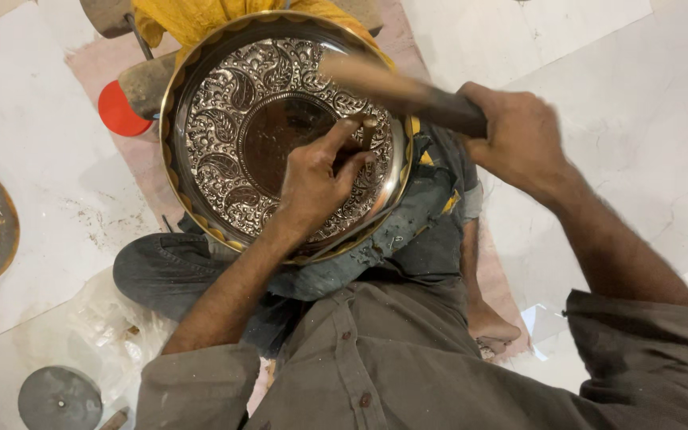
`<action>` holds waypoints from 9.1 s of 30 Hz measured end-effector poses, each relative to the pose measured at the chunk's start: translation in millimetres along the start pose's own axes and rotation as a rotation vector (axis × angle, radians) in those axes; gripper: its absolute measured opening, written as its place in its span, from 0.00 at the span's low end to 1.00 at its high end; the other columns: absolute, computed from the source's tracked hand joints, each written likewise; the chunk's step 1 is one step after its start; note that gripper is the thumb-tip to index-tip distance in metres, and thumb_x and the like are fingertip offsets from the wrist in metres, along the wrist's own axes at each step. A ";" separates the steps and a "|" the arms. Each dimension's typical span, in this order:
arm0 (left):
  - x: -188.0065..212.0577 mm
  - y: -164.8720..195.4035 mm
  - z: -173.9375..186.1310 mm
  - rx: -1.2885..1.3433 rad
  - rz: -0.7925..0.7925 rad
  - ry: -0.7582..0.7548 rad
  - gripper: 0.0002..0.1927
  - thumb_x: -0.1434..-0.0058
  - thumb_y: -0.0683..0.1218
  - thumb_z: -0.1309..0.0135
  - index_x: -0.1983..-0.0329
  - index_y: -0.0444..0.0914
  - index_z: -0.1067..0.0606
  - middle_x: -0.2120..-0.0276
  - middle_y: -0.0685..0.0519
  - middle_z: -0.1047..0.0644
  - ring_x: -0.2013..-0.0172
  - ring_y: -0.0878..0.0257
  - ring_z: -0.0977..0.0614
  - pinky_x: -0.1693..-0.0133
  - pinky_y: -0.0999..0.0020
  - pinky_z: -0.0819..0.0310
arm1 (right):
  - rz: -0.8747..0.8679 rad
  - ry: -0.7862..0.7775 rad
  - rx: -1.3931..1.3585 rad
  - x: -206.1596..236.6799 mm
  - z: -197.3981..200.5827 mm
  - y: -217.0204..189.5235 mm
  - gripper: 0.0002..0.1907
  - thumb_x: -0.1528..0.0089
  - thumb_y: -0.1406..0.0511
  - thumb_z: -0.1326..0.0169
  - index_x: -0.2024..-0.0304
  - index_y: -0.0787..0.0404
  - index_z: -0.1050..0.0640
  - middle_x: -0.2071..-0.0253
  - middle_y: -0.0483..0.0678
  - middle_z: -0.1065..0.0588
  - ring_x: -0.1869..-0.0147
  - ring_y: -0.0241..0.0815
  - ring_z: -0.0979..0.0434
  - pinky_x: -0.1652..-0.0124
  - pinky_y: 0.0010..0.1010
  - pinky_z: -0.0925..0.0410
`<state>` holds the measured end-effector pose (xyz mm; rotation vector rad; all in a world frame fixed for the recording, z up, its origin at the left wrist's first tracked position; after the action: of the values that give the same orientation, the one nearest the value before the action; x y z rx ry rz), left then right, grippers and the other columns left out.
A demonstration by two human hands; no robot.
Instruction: The person sits on the floor and uses a chisel and mallet to engrave a decorative pattern into a large metal plate. They then switch to a grinding wheel to smooth and polish the engraved areas.
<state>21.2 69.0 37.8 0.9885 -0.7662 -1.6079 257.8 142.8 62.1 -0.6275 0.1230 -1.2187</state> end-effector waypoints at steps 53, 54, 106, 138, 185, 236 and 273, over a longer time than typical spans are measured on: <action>-16.5 2.5 -0.8 0.022 -0.078 -0.248 0.25 0.36 0.41 0.39 0.35 0.46 0.28 0.54 0.49 0.15 0.59 0.60 0.11 0.60 0.68 0.12 | 0.057 0.156 -0.494 7.9 -9.9 16.0 0.07 0.30 0.66 0.37 0.55 0.61 0.23 0.67 0.53 0.25 0.65 0.41 0.25 0.63 0.36 0.30; -16.8 4.0 1.3 0.033 -0.086 -0.244 0.26 0.36 0.41 0.40 0.35 0.45 0.28 0.53 0.48 0.16 0.59 0.60 0.11 0.60 0.68 0.13 | 0.099 0.169 -0.264 9.6 -9.2 12.0 0.07 0.32 0.67 0.36 0.56 0.61 0.22 0.69 0.52 0.24 0.66 0.42 0.24 0.64 0.37 0.30; -9.5 -5.4 3.5 0.138 -0.011 -0.235 0.24 0.35 0.40 0.39 0.36 0.45 0.27 0.57 0.48 0.15 0.58 0.62 0.11 0.57 0.66 0.11 | 0.168 0.246 -0.400 66.3 -19.1 1.6 0.28 0.30 0.65 0.41 0.31 0.66 0.34 0.49 0.57 0.23 0.48 0.43 0.21 0.51 0.35 0.28; -3.5 -2.8 0.7 0.064 0.075 -0.106 0.25 0.36 0.40 0.37 0.37 0.45 0.27 0.56 0.46 0.15 0.57 0.58 0.10 0.57 0.64 0.13 | 0.368 0.255 0.134 39.2 29.8 -38.1 0.31 0.33 0.72 0.41 0.28 0.48 0.29 0.47 0.53 0.26 0.45 0.48 0.25 0.44 0.44 0.31; -3.2 -7.8 0.6 0.047 0.152 -0.137 0.26 0.38 0.42 0.35 0.36 0.43 0.27 0.58 0.47 0.15 0.59 0.61 0.10 0.56 0.64 0.14 | 0.355 0.223 0.293 42.2 20.3 -28.6 0.31 0.33 0.72 0.42 0.28 0.47 0.26 0.47 0.50 0.25 0.44 0.48 0.25 0.45 0.47 0.34; 19.7 -12.1 0.2 0.107 0.135 -0.008 0.24 0.35 0.41 0.37 0.37 0.44 0.30 0.60 0.47 0.15 0.62 0.62 0.11 0.62 0.67 0.13 | 0.265 0.328 0.007 57.8 14.2 -20.0 0.31 0.36 0.73 0.39 0.29 0.61 0.28 0.47 0.58 0.29 0.45 0.53 0.24 0.48 0.40 0.28; 8.2 6.2 2.7 0.013 0.072 -0.102 0.23 0.36 0.42 0.37 0.38 0.50 0.28 0.63 0.50 0.14 0.63 0.61 0.11 0.64 0.65 0.16 | 0.277 0.141 -0.167 29.2 10.5 -10.6 0.34 0.32 0.74 0.44 0.25 0.57 0.39 0.43 0.53 0.26 0.38 0.46 0.24 0.37 0.41 0.28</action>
<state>20.6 59.6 42.5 0.8832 -0.8734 -1.6025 263.9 118.3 83.1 -0.6454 0.4203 -0.9887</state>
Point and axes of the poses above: each hand's wrist, its own x-axis away from the middle knuckle, its own z-axis out of the back of the hand, y = z × x, the point moved 6 cm from there along -x, towards the middle knuckle
